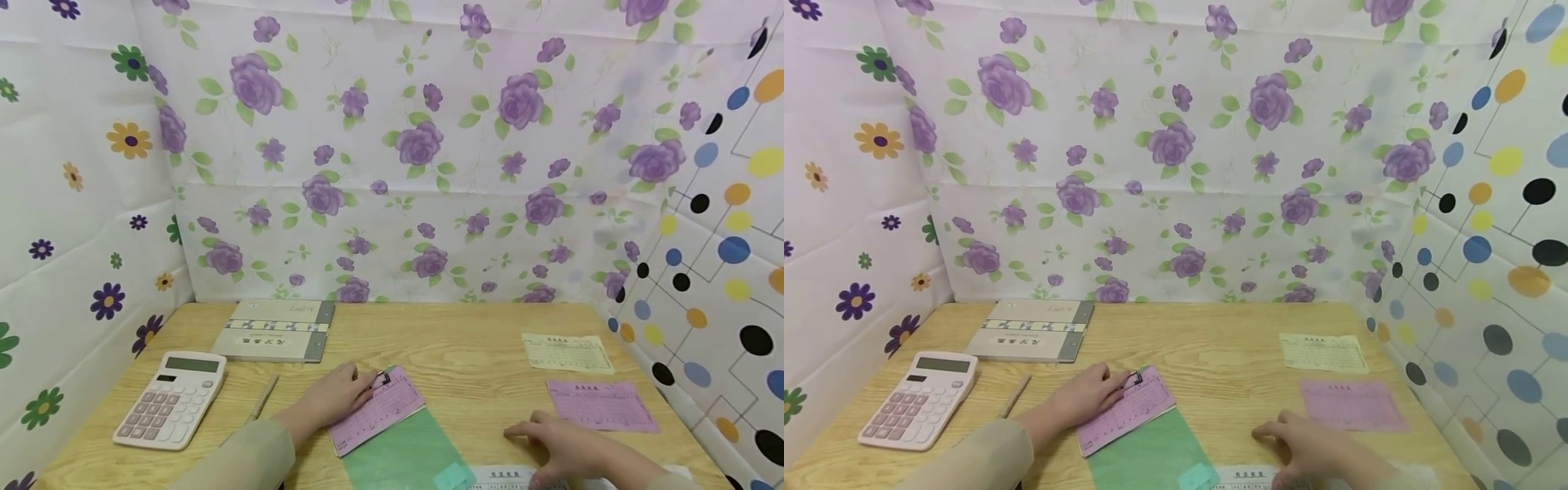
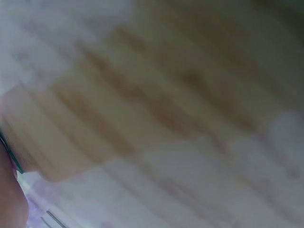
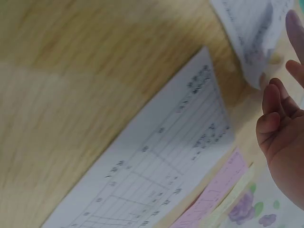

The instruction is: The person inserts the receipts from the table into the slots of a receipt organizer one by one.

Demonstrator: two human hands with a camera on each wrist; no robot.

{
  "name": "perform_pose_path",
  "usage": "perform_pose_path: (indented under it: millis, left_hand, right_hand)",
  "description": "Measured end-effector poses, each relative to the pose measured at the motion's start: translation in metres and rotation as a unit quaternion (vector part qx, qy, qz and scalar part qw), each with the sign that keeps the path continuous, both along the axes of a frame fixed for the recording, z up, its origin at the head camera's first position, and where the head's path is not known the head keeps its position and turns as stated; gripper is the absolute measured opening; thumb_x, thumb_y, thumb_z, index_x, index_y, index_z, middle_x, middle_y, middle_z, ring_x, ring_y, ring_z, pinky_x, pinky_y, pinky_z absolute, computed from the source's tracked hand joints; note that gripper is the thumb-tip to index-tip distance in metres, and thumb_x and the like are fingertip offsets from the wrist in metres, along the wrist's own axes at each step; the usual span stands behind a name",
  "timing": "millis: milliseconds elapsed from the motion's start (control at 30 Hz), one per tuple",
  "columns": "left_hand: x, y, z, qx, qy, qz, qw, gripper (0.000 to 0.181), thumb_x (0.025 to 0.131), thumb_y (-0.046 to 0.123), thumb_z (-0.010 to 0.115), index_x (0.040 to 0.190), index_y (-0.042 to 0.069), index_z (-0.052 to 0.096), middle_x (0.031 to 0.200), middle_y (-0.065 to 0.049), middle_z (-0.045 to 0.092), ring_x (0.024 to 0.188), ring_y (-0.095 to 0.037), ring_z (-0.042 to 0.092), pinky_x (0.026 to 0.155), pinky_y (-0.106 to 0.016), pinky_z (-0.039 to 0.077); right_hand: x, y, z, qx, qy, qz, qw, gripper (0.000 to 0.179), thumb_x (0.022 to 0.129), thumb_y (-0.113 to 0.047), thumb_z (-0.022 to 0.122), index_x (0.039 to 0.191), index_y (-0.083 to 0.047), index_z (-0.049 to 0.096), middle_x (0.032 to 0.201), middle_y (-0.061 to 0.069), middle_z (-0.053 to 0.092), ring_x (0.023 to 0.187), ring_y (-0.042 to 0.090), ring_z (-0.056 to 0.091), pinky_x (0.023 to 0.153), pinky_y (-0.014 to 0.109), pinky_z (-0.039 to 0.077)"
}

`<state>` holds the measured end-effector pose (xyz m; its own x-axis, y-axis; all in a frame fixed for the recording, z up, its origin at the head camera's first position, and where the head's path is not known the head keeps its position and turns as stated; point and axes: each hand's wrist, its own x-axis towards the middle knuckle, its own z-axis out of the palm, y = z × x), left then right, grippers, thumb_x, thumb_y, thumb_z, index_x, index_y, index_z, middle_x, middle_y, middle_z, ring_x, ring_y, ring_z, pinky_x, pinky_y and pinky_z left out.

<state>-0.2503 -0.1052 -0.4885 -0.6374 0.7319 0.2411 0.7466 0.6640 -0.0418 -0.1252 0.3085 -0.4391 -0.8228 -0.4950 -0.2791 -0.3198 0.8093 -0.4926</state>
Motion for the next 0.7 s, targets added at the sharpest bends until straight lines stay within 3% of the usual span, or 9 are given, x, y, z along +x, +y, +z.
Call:
perform_pose_path:
  millis: [200,467,600,700]
  left_hand:
    - [0.001,0.0,0.0,-0.007,-0.028,0.016,0.9995,0.044,0.097,0.039,0.048,0.138,0.021,0.048,0.087,0.001,0.044,0.071,-0.009,0.039,0.059,-0.023,0.038]
    - [0.001,0.001,0.002,-0.01,-0.034,0.02,0.9992,0.043,0.097,0.039,0.048,0.137,0.023,0.048,0.087,0.001,0.043,0.071,-0.01,0.038,0.058,-0.024,0.037]
    - [0.002,0.001,0.004,-0.009,-0.038,0.021,0.999,0.044,0.097,0.039,0.047,0.138,0.023,0.048,0.086,0.001,0.042,0.071,-0.01,0.037,0.059,-0.024,0.037]
    - [0.003,0.001,0.005,-0.013,-0.035,0.02,0.9991,0.044,0.097,0.038,0.048,0.138,0.022,0.048,0.087,0.0,0.042,0.071,-0.01,0.037,0.059,-0.025,0.037]
  right_hand:
    - [-0.004,0.002,-0.004,-0.007,-0.001,0.008,0.9999,0.061,0.072,-0.044,0.077,0.128,-0.03,0.055,0.095,-0.003,0.041,0.075,0.009,0.04,0.063,0.024,0.035]
    - [-0.02,0.002,-0.002,-0.014,0.039,0.024,0.9989,0.053,0.078,-0.043,0.072,0.125,-0.022,0.059,0.094,-0.003,0.044,0.076,0.007,0.042,0.063,0.025,0.038]
    - [-0.019,0.004,0.002,-0.014,0.049,0.022,0.9985,0.053,0.077,-0.044,0.072,0.122,-0.02,0.061,0.093,-0.002,0.044,0.076,0.008,0.044,0.063,0.025,0.039]
    - [-0.014,0.008,0.003,-0.02,0.033,0.009,0.9992,0.048,0.076,-0.044,0.073,0.117,-0.022,0.062,0.091,-0.001,0.044,0.075,0.009,0.044,0.062,0.025,0.038]
